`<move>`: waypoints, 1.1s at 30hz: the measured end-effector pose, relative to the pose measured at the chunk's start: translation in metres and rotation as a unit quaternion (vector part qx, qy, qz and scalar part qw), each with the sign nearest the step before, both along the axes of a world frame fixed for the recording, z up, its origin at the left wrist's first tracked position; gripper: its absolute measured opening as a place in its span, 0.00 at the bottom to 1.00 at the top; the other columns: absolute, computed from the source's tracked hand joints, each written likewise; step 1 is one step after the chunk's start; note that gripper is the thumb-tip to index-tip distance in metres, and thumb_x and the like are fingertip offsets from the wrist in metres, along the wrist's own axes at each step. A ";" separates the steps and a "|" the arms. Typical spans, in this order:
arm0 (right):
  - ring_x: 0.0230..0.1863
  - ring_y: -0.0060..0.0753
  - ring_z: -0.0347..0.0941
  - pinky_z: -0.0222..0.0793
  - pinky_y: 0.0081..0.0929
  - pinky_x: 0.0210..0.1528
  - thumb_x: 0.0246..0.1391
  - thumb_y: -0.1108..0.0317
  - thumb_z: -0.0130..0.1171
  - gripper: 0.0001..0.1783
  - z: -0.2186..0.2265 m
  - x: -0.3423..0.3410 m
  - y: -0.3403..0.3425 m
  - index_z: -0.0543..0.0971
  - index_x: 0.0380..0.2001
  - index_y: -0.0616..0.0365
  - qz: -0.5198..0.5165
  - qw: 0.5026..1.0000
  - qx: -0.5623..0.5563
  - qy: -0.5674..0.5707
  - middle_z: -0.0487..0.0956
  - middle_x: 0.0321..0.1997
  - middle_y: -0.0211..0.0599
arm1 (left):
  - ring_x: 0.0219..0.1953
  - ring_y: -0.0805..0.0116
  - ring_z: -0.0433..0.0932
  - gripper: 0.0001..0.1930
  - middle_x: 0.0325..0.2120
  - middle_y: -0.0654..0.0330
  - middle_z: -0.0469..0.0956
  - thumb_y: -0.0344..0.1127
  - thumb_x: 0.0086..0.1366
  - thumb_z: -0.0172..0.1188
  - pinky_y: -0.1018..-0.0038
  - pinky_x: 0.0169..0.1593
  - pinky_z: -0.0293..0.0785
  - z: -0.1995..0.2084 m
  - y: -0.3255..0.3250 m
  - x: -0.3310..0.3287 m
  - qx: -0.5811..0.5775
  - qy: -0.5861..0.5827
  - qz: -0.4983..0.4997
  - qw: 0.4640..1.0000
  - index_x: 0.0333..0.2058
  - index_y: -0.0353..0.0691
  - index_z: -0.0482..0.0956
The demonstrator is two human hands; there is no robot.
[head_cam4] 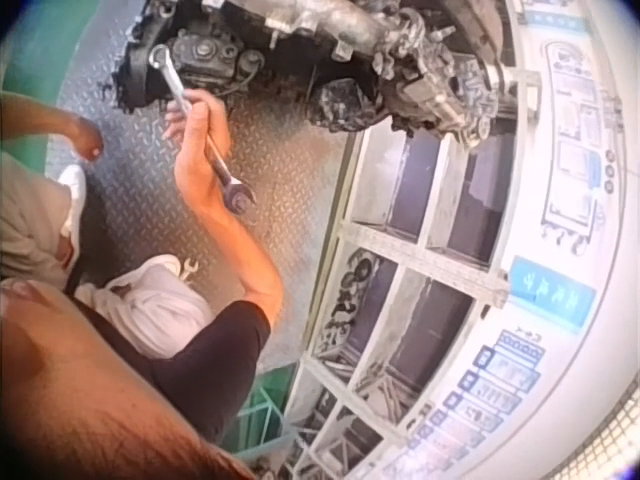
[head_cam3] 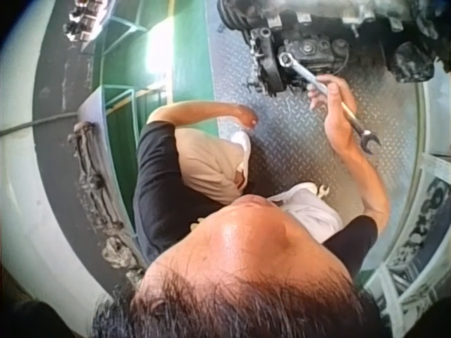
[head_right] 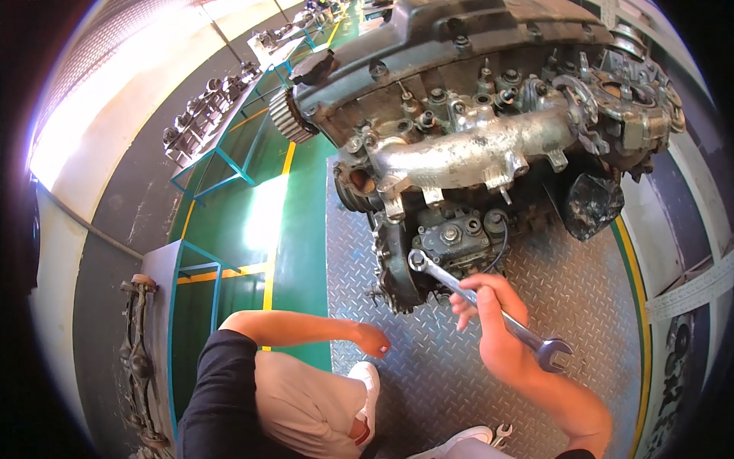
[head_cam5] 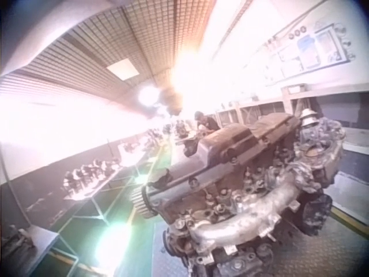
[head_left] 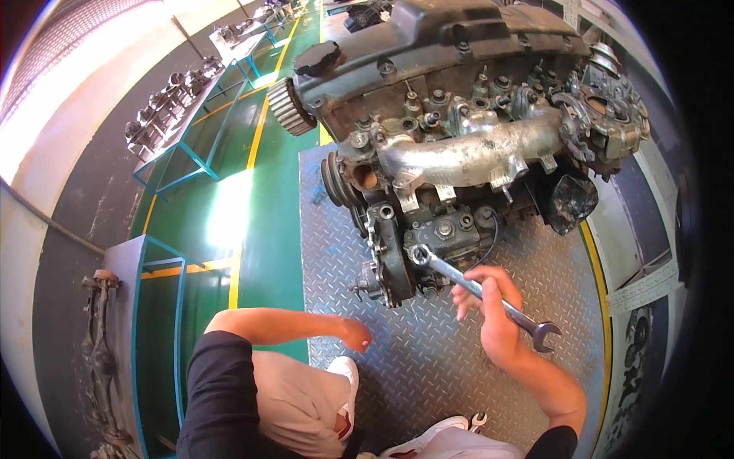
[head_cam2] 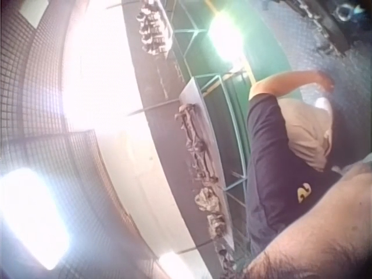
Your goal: The person unscrews bolts and nuts from an engine component using a wrench and a socket wrench.
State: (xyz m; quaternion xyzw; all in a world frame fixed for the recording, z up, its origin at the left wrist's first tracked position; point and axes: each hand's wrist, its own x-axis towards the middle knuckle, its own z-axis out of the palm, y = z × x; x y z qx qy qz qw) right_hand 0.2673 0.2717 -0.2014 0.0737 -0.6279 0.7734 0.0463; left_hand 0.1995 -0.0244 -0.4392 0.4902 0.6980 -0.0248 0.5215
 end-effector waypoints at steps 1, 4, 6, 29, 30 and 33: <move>0.39 0.30 0.73 0.73 0.29 0.37 0.70 0.61 0.40 0.16 0.000 -0.001 -0.002 0.69 0.48 0.64 -0.001 1.000 -0.009 -0.008 0.76 0.40 0.46 | 0.46 0.45 0.76 0.18 0.41 0.47 0.79 0.48 0.65 0.49 0.56 0.48 0.71 -0.003 0.000 0.001 0.000 -0.007 -0.003 1.000 0.40 0.40 0.79; 0.48 0.31 0.69 0.71 0.31 0.44 0.63 0.68 0.44 0.18 0.006 -0.003 -0.009 0.65 0.54 0.62 0.024 1.000 0.011 -0.013 0.72 0.50 0.45 | 0.39 0.43 0.79 0.21 0.33 0.43 0.81 0.46 0.63 0.50 0.55 0.44 0.73 -0.010 -0.008 -0.001 0.037 -0.013 0.026 0.999 0.34 0.32 0.82; 0.50 0.24 0.67 0.67 0.25 0.50 0.59 0.72 0.49 0.22 0.003 0.002 -0.009 0.64 0.56 0.59 0.043 0.999 0.001 -0.017 0.70 0.53 0.40 | 0.39 0.43 0.79 0.21 0.33 0.43 0.81 0.47 0.63 0.50 0.55 0.44 0.73 -0.004 -0.009 0.000 0.035 -0.013 0.033 0.999 0.34 0.32 0.82; 0.42 0.32 0.73 0.69 0.27 0.45 0.58 0.74 0.53 0.13 -0.031 0.009 -0.016 0.74 0.47 0.59 0.013 0.993 0.119 0.023 0.73 0.50 0.42 | 0.47 0.44 0.76 0.22 0.42 0.45 0.80 0.50 0.64 0.51 0.55 0.50 0.71 0.014 -0.002 -0.004 -0.043 0.000 0.034 0.998 0.41 0.36 0.80; 0.41 0.31 0.73 0.69 0.27 0.45 0.58 0.74 0.53 0.12 -0.032 0.007 -0.015 0.74 0.46 0.59 0.014 0.991 0.134 0.025 0.74 0.50 0.42 | 0.47 0.44 0.76 0.22 0.42 0.45 0.80 0.50 0.64 0.51 0.55 0.50 0.71 0.013 -0.003 -0.004 -0.043 -0.001 0.033 0.999 0.41 0.36 0.80; 0.40 0.32 0.74 0.69 0.27 0.45 0.59 0.74 0.53 0.09 -0.039 0.004 -0.015 0.76 0.43 0.60 0.003 0.990 0.136 0.034 0.75 0.47 0.41 | 0.48 0.45 0.76 0.22 0.42 0.45 0.80 0.50 0.64 0.51 0.56 0.50 0.71 0.009 -0.004 -0.003 -0.027 0.004 0.042 0.999 0.42 0.37 0.80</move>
